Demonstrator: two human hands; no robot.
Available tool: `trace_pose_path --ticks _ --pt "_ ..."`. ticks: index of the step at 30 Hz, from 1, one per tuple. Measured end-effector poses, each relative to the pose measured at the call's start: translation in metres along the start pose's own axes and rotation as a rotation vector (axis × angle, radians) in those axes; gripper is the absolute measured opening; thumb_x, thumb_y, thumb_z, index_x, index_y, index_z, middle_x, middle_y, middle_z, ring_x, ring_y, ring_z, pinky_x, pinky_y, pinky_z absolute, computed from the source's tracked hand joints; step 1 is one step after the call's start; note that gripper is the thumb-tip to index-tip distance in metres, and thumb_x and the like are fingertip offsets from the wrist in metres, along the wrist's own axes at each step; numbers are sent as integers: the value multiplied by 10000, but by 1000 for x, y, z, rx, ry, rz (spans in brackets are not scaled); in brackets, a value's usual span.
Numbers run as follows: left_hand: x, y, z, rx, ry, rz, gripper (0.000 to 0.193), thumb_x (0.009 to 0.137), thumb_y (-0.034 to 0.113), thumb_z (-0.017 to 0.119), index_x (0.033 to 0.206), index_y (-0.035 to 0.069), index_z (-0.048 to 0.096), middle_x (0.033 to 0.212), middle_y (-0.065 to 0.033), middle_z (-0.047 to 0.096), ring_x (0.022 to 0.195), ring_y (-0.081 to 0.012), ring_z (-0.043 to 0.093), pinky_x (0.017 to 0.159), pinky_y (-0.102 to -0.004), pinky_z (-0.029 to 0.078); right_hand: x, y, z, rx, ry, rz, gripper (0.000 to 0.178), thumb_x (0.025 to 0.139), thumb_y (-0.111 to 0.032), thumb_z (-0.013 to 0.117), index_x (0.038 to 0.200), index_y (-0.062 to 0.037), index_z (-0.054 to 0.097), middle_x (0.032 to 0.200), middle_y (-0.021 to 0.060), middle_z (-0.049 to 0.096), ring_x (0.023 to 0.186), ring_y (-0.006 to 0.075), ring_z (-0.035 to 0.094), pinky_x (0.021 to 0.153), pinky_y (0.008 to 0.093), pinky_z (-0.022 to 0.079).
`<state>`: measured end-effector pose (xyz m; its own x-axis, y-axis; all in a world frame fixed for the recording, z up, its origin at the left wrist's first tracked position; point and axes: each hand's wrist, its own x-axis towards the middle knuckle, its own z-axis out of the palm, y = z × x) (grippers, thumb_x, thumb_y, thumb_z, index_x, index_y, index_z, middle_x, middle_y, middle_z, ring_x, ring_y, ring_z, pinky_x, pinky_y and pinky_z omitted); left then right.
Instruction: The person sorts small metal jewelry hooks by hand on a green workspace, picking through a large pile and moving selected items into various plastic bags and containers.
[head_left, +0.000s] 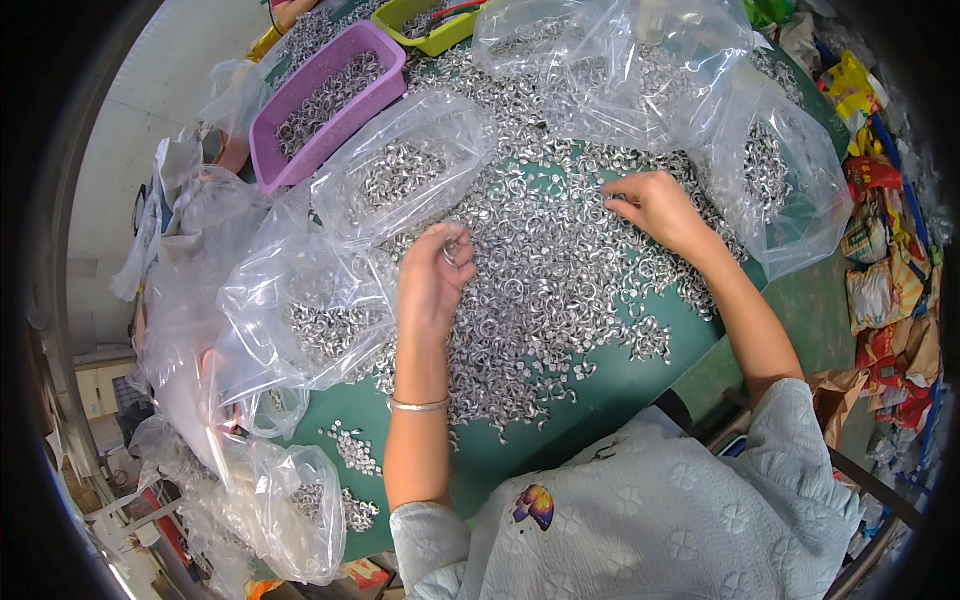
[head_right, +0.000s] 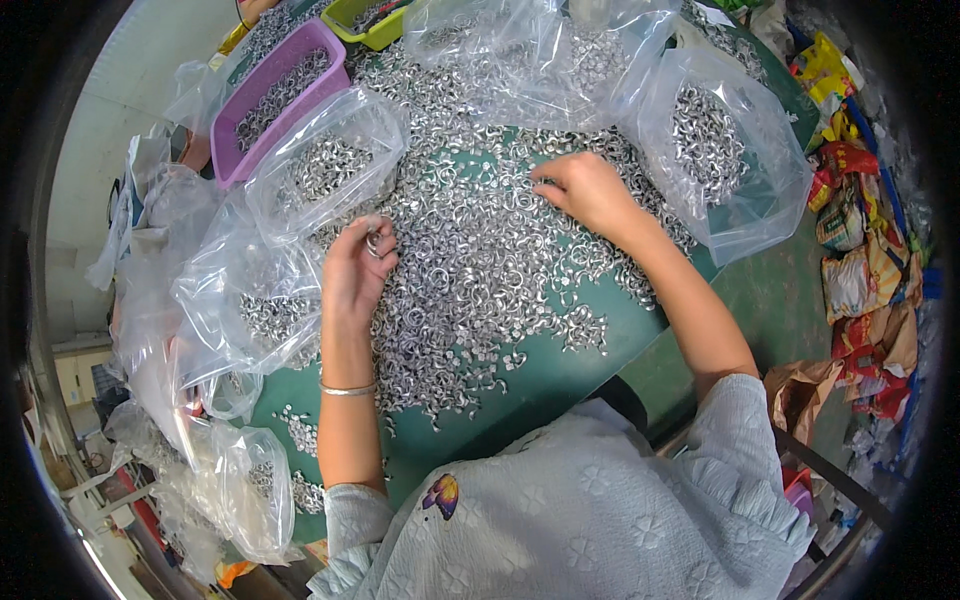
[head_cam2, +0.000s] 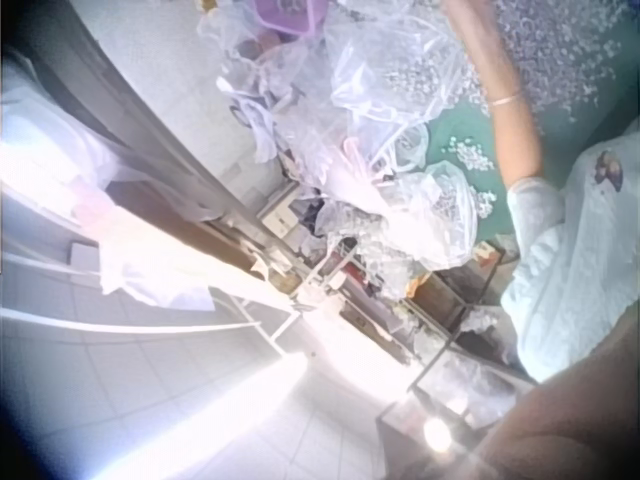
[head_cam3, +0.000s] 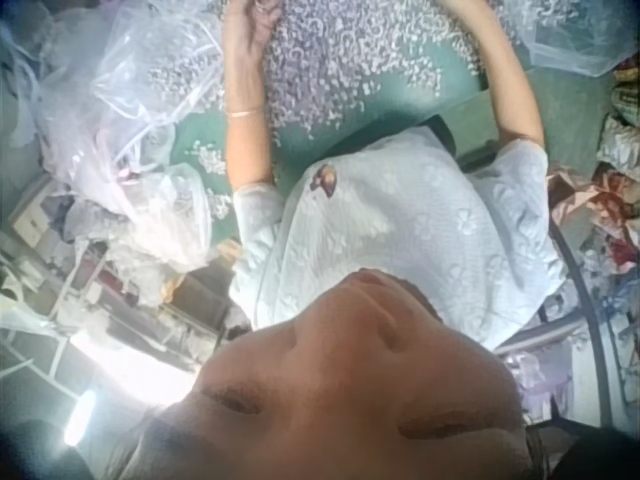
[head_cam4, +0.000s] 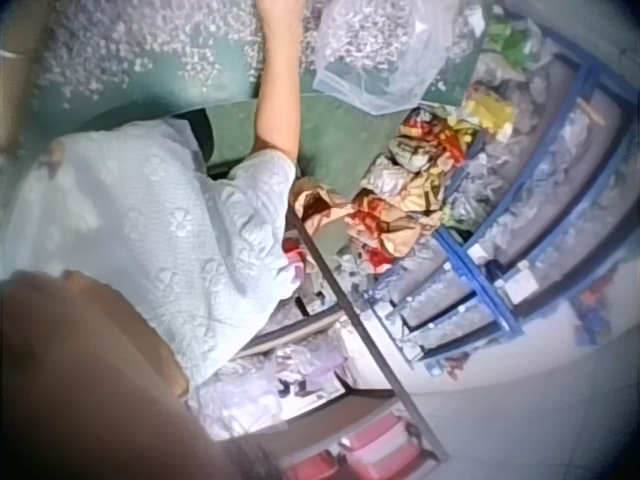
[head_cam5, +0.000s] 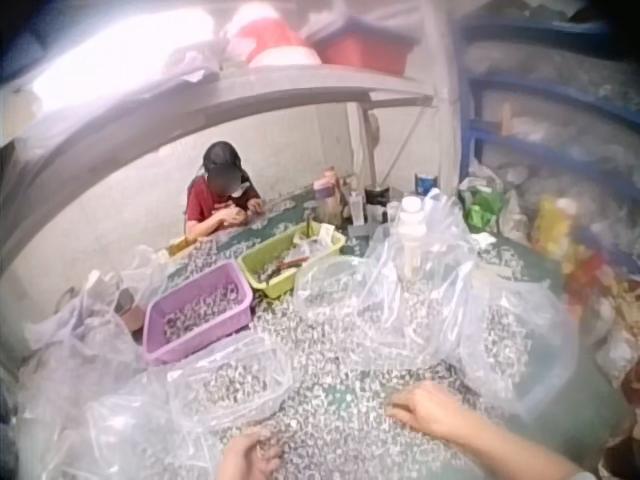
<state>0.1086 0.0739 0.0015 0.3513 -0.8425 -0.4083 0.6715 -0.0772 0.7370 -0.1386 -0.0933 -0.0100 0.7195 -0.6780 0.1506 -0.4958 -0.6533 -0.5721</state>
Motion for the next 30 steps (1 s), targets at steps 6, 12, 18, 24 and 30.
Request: trace_pose_path --ticks 6,12,18,24,30 --pt "-22 -3 -36 -449 -228 -8 270 867 78 416 1064 -87 500 983 -212 546 764 -218 542 629 -287 485 1 4 1 419 72 33 119 818 -115 620 841 0 640 689 38 604 549 143 535 517 283 426" --pt "-37 -3 -12 -533 -137 -77 448 888 79 373 1270 -148 316 1298 -335 378 1193 -405 437 955 -458 446 -6 9 -2 1615 -246 486 163 923 -148 507 971 1 551 653 -18 409 485 33 329 382 160 261" --pt "-41 -4 -6 -315 -143 -57 426 848 61 401 1233 -123 395 1166 -247 499 1071 -333 513 879 -378 465 -9 6 -4 1758 -222 486 136 898 -134 491 902 -3 524 811 55 484 582 69 392 375 170 312" --pt "-34 -12 -1 498 8 111 200 835 59 528 1002 -9 613 785 -22 511 636 -120 457 538 -237 380 -14 17 -10 2035 -233 403 156 841 -166 459 841 -11 477 889 135 497 587 127 416 337 194 337" --pt "16 -30 36 1465 -14 801 182 759 101 675 928 37 654 795 -135 594 741 -254 589 647 -343 468 -9 -4 -5 1876 -186 498 312 944 -305 465 828 -21 524 713 64 469 523 106 405 337 191 288"
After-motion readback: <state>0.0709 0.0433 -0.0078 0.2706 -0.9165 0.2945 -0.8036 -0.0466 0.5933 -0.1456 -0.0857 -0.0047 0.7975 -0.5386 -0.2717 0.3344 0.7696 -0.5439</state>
